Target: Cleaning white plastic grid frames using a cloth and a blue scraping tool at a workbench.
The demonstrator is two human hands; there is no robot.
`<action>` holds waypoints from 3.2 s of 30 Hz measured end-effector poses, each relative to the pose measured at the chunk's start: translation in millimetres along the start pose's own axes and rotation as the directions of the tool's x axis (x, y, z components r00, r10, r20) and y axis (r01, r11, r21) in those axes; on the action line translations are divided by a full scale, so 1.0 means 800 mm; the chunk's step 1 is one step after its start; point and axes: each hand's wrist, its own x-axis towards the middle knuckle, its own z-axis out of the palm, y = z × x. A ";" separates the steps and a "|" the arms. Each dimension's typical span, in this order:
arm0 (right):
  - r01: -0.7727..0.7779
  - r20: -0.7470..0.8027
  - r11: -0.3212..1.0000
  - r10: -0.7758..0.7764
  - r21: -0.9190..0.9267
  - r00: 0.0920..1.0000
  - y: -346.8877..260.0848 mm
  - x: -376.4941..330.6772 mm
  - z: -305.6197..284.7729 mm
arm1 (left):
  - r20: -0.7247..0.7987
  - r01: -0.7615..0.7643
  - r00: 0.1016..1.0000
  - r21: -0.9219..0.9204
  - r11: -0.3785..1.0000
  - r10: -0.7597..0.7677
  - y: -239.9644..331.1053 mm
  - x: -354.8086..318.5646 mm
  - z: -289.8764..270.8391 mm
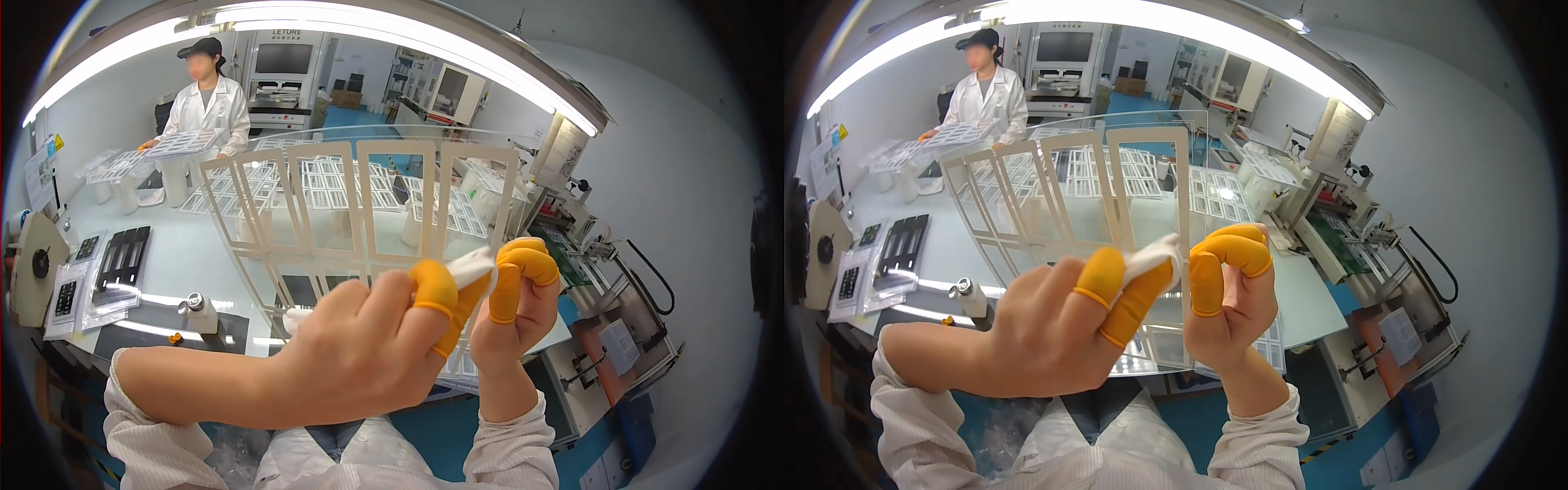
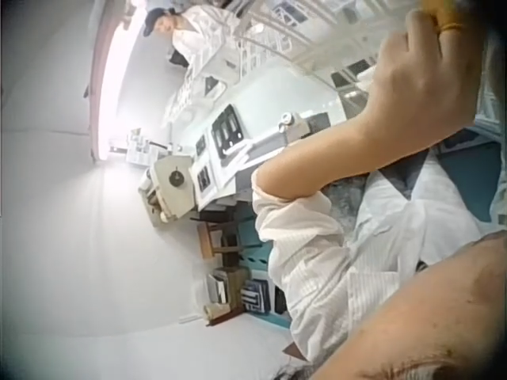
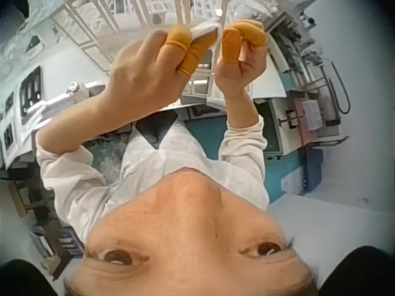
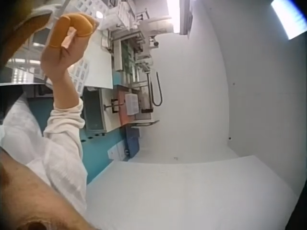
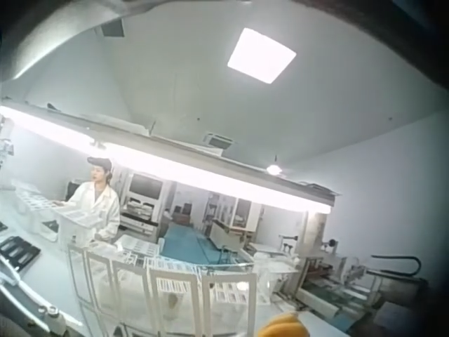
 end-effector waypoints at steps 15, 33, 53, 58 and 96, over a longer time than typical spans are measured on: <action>-0.092 -0.018 0.992 0.094 0.090 0.995 0.008 0.018 -0.005 | -0.077 -0.018 0.996 0.357 0.934 0.048 -0.036 0.024 -0.039; 0.080 -0.185 0.986 -0.053 0.144 0.981 0.007 0.106 0.000 | 0.254 0.161 0.956 -0.033 0.986 -0.148 0.015 -0.022 -0.017; 0.192 -0.088 0.965 -0.179 0.177 0.980 0.000 0.094 0.018 | -0.099 0.015 0.995 0.210 0.977 0.006 -0.027 0.055 0.013; 0.098 -0.125 0.977 -0.075 0.191 0.989 0.000 0.095 0.029 | 0.026 -0.014 1.000 0.160 0.987 0.010 -0.012 0.014 0.013; -0.124 -0.178 0.913 0.207 0.390 0.962 -0.003 0.096 0.017 | 0.685 0.346 0.530 -0.712 -0.610 -0.499 -0.029 -0.112 0.097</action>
